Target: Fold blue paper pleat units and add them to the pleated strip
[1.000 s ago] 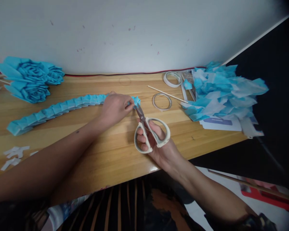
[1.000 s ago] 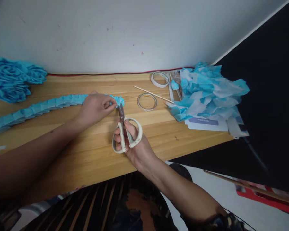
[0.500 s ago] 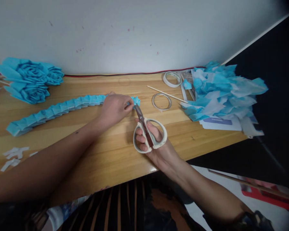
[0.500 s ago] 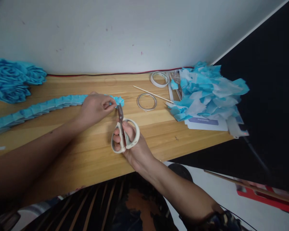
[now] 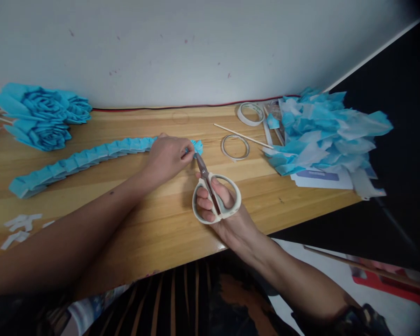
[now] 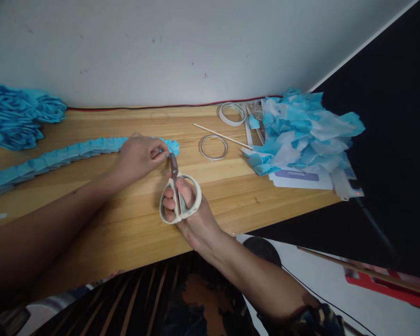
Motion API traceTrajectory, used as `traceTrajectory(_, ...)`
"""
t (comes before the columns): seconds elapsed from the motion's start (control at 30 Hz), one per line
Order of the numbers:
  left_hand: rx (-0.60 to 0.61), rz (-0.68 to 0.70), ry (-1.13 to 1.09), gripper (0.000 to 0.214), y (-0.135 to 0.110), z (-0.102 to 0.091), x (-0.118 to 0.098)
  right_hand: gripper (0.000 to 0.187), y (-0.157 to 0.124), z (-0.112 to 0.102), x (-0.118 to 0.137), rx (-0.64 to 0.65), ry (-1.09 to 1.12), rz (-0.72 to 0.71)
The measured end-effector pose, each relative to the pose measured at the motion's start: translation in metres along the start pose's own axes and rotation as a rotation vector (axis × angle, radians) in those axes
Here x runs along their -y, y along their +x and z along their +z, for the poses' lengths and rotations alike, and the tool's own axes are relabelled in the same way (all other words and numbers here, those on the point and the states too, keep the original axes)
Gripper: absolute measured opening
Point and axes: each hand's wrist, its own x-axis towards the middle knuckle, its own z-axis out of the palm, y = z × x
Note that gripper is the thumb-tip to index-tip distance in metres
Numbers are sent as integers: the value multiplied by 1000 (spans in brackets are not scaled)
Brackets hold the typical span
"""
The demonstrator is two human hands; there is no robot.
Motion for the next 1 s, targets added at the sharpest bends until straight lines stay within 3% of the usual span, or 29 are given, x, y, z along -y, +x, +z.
traceTrajectory(0.47,30,-72,-34,16,1,-2,-1,38,0,-7,3,70,82,120)
traceTrajectory(1.0,-30,-58,-15,14,2,6,2,44,-5,-22,13,93,45,136)
